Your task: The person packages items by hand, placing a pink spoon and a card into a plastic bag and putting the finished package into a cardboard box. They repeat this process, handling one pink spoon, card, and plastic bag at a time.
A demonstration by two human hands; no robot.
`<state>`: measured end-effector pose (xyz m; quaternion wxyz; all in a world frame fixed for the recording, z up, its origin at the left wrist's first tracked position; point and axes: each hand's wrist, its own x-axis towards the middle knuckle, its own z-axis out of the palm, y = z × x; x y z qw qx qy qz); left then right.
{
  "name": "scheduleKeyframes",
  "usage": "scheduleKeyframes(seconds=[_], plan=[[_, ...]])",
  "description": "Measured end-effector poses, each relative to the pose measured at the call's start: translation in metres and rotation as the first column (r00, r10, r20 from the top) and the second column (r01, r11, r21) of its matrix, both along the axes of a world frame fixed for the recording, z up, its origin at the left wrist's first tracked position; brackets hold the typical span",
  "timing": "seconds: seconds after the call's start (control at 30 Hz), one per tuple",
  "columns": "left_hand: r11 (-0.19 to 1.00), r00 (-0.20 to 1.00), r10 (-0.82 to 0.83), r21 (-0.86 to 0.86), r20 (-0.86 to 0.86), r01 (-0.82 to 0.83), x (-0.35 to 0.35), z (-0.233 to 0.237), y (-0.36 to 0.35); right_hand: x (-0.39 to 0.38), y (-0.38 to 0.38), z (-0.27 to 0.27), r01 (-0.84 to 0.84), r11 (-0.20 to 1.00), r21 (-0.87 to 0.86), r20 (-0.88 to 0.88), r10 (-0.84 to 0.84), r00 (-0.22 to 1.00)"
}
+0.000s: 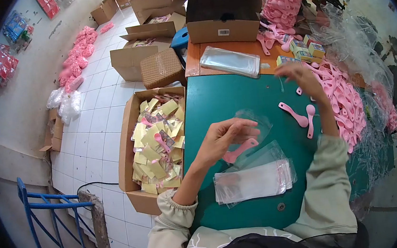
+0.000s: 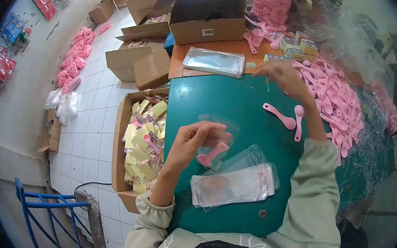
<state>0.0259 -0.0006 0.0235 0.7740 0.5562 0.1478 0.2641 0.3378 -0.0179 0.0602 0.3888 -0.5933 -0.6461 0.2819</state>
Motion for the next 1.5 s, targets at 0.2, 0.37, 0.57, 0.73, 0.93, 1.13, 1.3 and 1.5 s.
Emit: scheduleKeyframes(seconds=[0.2, 0.37, 0.57, 0.73, 0.93, 1.13, 1.3, 1.5], plan=[[1.000, 0.999, 0.001, 0.017, -0.041, 0.000, -0.007, -0.008, 0.007, 0.115, 0.035, -0.077, 0.680, 0.720, 0.142, 0.696, -0.561, 0.448], [0.999, 0.999, -0.026, -0.043, 0.034, 0.028, -0.001, -0.013, 0.004, 0.085, 0.029, -0.071, 0.771, 0.535, 0.345, 0.654, -0.726, 0.211], [0.999, 0.994, -0.042, -0.007, 0.100, 0.043, 0.005, -0.016, 0.001, 0.112, 0.024, -0.085, 0.714, 0.536, 0.451, 0.560, -0.793, 0.241], [0.996, 0.999, 0.003, 0.084, 0.047, -0.006, -0.003, -0.011, 0.003, 0.022, -0.015, -0.009, 0.490, 0.850, 0.193, 0.049, -0.508, 0.860], [0.994, 1.000, -0.006, 0.113, 0.015, 0.004, -0.005, 0.000, 0.002, -0.109, -0.089, 0.059, 0.172, 0.984, 0.046, -0.184, -0.161, 0.970], [0.963, 0.993, 0.007, 0.268, -0.114, 0.024, -0.010, 0.008, -0.003, -0.118, -0.100, 0.063, -0.061, 0.996, 0.071, 0.355, 0.032, 0.934], [0.979, 1.000, -0.006, 0.204, -0.013, 0.008, -0.012, 0.006, -0.005, -0.120, -0.104, 0.061, 0.155, 0.973, 0.173, 0.007, -0.158, 0.987], [0.982, 0.998, 0.038, 0.188, -0.057, -0.027, -0.014, 0.004, -0.007, -0.121, -0.103, 0.063, 0.036, 0.990, 0.139, 0.198, -0.063, 0.978]])
